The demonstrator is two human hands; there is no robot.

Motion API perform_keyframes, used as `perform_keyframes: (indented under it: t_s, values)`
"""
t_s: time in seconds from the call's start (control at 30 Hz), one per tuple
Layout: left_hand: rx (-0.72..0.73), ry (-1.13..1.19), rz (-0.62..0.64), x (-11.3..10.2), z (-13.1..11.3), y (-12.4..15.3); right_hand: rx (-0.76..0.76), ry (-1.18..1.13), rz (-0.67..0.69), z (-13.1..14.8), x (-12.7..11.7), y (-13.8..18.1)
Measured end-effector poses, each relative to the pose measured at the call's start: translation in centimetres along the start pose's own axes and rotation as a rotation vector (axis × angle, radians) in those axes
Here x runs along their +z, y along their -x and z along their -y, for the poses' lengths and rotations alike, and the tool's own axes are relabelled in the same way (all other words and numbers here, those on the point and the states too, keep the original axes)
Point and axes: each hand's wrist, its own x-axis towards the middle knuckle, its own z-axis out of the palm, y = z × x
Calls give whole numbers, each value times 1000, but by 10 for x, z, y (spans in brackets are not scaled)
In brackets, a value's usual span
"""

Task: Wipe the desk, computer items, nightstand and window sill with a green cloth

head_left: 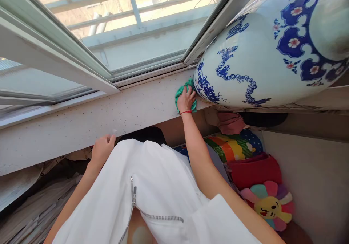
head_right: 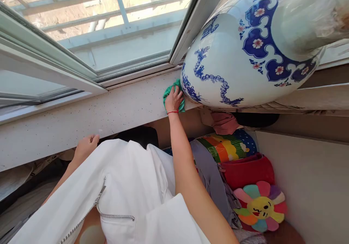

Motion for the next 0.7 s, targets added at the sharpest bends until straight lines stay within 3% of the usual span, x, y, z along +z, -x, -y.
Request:
perform_keyframes:
  t_s: [0.17,0.23,0.27,0.37,0.5,0.6,0.7]
  values:
    - [132,71,-6,-3,-7,0,321,-92,-42,-120,-34,86]
    - [139,96,12,-2,-8,-1,402,-98,-86,-148,-51,107]
    - [135,96,20,-1,-9,-2,384,-83,-126,-149,-57,113]
    - [131,76,-11,4,-11,-6,150,-50,-195,-100,-51,111]
    - [93,65,-63,5,-15,-4,-216,-11,18,15,-8,56]
    - [29,84,-59,2,-16,4,-108,28,61,63,12,-15]
    - [-18,103,-87,2,-14,13,112,-7,-4,72,16,-78]
